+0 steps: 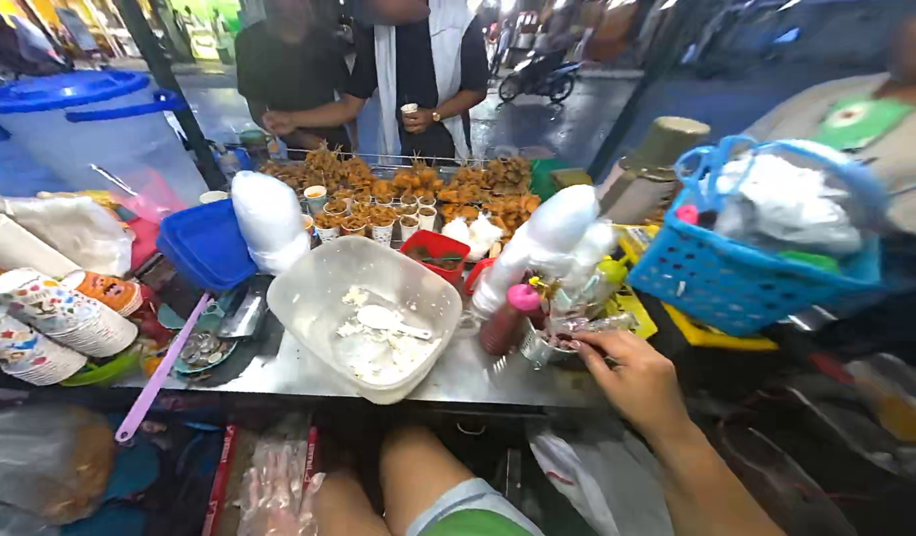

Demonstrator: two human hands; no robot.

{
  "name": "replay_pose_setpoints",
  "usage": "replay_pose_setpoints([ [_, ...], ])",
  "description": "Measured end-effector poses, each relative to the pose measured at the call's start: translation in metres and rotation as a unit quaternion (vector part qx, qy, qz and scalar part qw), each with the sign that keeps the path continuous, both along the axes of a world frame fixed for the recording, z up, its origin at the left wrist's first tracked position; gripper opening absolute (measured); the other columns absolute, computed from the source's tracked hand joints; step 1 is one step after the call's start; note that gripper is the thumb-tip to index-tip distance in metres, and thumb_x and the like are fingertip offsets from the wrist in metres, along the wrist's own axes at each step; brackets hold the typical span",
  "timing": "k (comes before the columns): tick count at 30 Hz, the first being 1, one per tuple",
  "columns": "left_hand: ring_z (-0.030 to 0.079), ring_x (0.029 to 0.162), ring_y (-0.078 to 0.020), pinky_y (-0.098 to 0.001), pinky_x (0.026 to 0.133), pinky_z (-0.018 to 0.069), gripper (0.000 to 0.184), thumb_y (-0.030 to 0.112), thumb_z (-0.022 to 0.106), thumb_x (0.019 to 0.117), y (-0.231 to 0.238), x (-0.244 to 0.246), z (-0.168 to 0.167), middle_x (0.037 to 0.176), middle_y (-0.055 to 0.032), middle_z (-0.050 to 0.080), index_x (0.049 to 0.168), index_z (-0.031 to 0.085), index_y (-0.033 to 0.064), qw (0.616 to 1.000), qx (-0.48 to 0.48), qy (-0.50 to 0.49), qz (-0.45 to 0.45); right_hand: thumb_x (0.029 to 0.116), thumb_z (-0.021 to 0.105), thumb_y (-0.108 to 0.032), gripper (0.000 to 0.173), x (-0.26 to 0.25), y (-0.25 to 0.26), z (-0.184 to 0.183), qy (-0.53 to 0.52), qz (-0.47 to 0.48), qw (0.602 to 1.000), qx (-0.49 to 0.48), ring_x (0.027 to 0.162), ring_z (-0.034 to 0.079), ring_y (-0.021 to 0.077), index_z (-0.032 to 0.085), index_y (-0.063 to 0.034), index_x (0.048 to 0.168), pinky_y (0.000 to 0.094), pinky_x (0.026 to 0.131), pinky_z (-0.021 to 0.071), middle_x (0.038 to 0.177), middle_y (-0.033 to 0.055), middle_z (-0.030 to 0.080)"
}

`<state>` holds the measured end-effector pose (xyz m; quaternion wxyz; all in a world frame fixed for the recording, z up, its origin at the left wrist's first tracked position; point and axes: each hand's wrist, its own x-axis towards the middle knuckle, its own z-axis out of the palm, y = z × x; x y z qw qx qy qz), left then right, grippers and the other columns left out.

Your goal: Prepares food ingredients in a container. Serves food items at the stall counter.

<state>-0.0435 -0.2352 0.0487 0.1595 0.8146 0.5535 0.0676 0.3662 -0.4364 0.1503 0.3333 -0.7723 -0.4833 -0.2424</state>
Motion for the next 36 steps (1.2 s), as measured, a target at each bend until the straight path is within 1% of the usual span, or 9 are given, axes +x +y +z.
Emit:
replay_pose_setpoints([
  [1, 0.018, 0.155, -0.046, -0.0571, 0.126, 0.0122, 0.078, 0.05, 0.04, 0.1067, 0.0, -0.002, 0.017, 0.165, -0.0286, 0.021, 0.159, 0.024, -0.0058, 0.999, -0.017, 0.046, -0.009, 0.097, 0.06, -0.017, 0.025, -0.002, -0.007, -0.003, 0.007, -0.004, 1.0, 0.011, 0.089, 0.074, 0.0341, 0.079, -0.0018, 0.102, 0.0484, 0.081, 0.0593, 0.094, 0.0176, 0.076],
  [3, 0.042, 0.139, -0.0557, -0.064, 0.119, 0.027, 0.08, 0.054, 0.051, 0.0974, 0.011, -0.012, -0.017, 0.147, -0.0342, 0.049, 0.143, 0.05, -0.0124, 0.962, 0.233, -0.142, -0.009, 0.0975, 0.061, -0.02, 0.025, -0.006, -0.016, -0.012, 0.022, -0.009, 0.999, 0.026, 0.09, 0.074, 0.0321, 0.079, -0.0029, 0.101, 0.0459, 0.082, 0.0595, 0.095, 0.0163, 0.076],
  [11, 0.052, 0.132, -0.053, -0.0639, 0.108, 0.0427, 0.063, 0.042, 0.055, 0.0977, -0.008, 0.054, 0.066, 0.14, -0.0291, 0.059, 0.137, 0.059, -0.0081, 0.934, 0.264, -0.191, -0.148, 0.1041, 0.053, -0.036, 0.046, -0.02, -0.018, -0.05, 0.052, 0.022, 0.998, 0.021, 0.076, 0.072, 0.0259, 0.076, -0.0032, 0.081, 0.0406, 0.071, 0.0578, 0.076, 0.0119, 0.072],
  [14, 0.05, 0.135, -0.0515, -0.0642, 0.106, 0.0443, 0.064, 0.046, 0.062, 0.0936, -0.016, 0.093, 0.064, 0.141, -0.0207, 0.061, 0.137, 0.063, -0.001, 0.936, 0.252, -0.152, -0.194, 0.0992, 0.061, -0.021, 0.026, -0.043, -0.004, -0.067, 0.12, 0.075, 0.986, -0.089, 0.089, 0.075, 0.0328, 0.078, -0.0016, 0.099, 0.0514, 0.082, 0.0605, 0.092, 0.0154, 0.076],
  [18, 0.05, 0.138, -0.0444, -0.0629, 0.116, 0.0332, 0.066, 0.044, 0.07, 0.0925, -0.013, 0.119, 0.065, 0.142, -0.0171, 0.061, 0.143, 0.059, 0.0042, 0.961, 0.184, -0.05, -0.202, 0.1043, 0.058, -0.021, 0.031, -0.08, 0.037, -0.095, 0.273, 0.172, 0.877, -0.356, 0.123, 0.063, 0.0372, 0.071, -0.0061, 0.128, 0.0534, 0.105, 0.0496, 0.128, 0.0201, 0.068],
  [24, 0.07, 0.109, -0.0426, -0.0666, 0.107, 0.0406, 0.038, 0.019, 0.069, 0.0905, 0.008, 0.104, 0.056, 0.112, -0.0206, 0.075, 0.123, 0.073, 0.0003, 0.939, 0.282, -0.091, -0.175, 0.098, 0.049, 0.003, 0.036, -0.049, 0.129, -0.105, 0.257, 0.128, 0.9, -0.329, 0.142, 0.044, 0.0429, 0.067, 0.0015, 0.129, 0.052, 0.111, 0.0447, 0.158, 0.0228, 0.042],
  [28, 0.07, 0.111, -0.0404, -0.0668, 0.106, 0.0424, 0.033, 0.018, 0.063, 0.0921, 0.019, 0.076, 0.05, 0.114, -0.0182, 0.075, 0.118, 0.075, 0.0027, 0.937, 0.292, -0.105, -0.161, 0.097, 0.057, -0.004, 0.044, -0.014, 0.175, -0.119, 0.274, 0.069, 0.879, -0.384, 0.148, 0.03, 0.0498, 0.058, 0.0019, 0.14, 0.0648, 0.11, 0.0403, 0.166, 0.0201, 0.029],
  [31, 0.068, 0.117, -0.04, -0.0688, 0.106, 0.0413, 0.033, 0.017, 0.065, 0.0898, 0.025, 0.059, 0.055, 0.119, -0.0178, 0.074, 0.119, 0.075, 0.0031, 0.941, 0.262, -0.128, -0.17, 0.1007, 0.052, -0.007, 0.051, -0.006, 0.182, -0.128, 0.283, 0.079, 0.906, -0.304, 0.146, 0.037, 0.0455, 0.048, 0.0014, 0.151, 0.0578, 0.117, 0.036, 0.164, 0.0184, 0.036],
  [36, 0.064, 0.124, -0.0354, -0.0619, 0.11, 0.0407, 0.042, 0.024, 0.066, 0.0921, 0.03, 0.049, 0.085, 0.124, -0.0122, 0.072, 0.128, 0.069, 0.002, 0.961, 0.087, -0.191, -0.178, 0.1018, 0.055, -0.008, 0.031, -0.023, 0.171, -0.101, 0.43, 0.065, 0.895, 0.103, 0.128, 0.061, 0.0312, 0.069, 0.0073, 0.124, 0.0421, 0.111, 0.0455, 0.132, 0.024, 0.066],
])
